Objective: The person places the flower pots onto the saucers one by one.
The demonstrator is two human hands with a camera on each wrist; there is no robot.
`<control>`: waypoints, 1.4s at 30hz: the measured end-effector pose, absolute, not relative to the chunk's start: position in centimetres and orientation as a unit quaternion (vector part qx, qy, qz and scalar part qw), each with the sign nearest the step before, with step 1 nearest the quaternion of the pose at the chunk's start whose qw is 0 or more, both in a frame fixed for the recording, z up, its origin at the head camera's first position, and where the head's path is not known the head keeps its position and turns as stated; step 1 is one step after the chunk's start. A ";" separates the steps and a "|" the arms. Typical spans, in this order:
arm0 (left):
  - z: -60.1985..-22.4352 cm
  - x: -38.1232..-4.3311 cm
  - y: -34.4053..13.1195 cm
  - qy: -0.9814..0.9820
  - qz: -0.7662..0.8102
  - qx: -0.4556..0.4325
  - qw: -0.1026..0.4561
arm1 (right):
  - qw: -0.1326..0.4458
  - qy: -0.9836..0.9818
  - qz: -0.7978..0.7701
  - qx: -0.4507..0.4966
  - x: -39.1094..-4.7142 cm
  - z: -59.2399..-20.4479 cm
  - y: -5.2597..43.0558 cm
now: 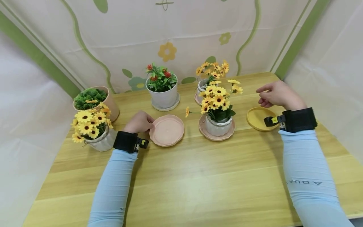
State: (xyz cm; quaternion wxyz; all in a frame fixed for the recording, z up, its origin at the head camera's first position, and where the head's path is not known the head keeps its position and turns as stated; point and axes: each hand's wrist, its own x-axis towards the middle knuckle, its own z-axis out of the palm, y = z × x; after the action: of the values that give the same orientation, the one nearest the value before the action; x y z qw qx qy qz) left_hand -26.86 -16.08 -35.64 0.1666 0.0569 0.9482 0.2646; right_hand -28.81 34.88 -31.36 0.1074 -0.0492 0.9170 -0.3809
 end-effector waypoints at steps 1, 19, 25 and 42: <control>-35.7 -26.8 -16.0 0.947 0.267 0.056 0.168 | 0.109 0.918 -0.379 -0.049 -28.8 -31.4 34.9; -35.4 -26.8 -14.7 0.935 0.311 0.026 0.169 | 0.052 0.926 -0.372 -0.040 -26.5 -29.4 34.5; -35.4 -26.7 -14.9 0.932 0.320 0.022 0.170 | -0.032 0.911 -0.411 -0.034 -24.8 -27.0 32.1; -36.0 -26.3 -15.7 0.929 0.329 0.014 0.170 | -0.222 0.862 -0.330 -0.313 -18.2 -27.0 15.6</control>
State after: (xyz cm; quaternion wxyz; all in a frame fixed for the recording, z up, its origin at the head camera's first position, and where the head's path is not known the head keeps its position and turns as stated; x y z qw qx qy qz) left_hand -26.35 -15.67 -35.99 0.1703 0.0136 0.9287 0.3291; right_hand -18.24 15.59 -27.03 -0.2224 -0.3134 0.8623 -0.3297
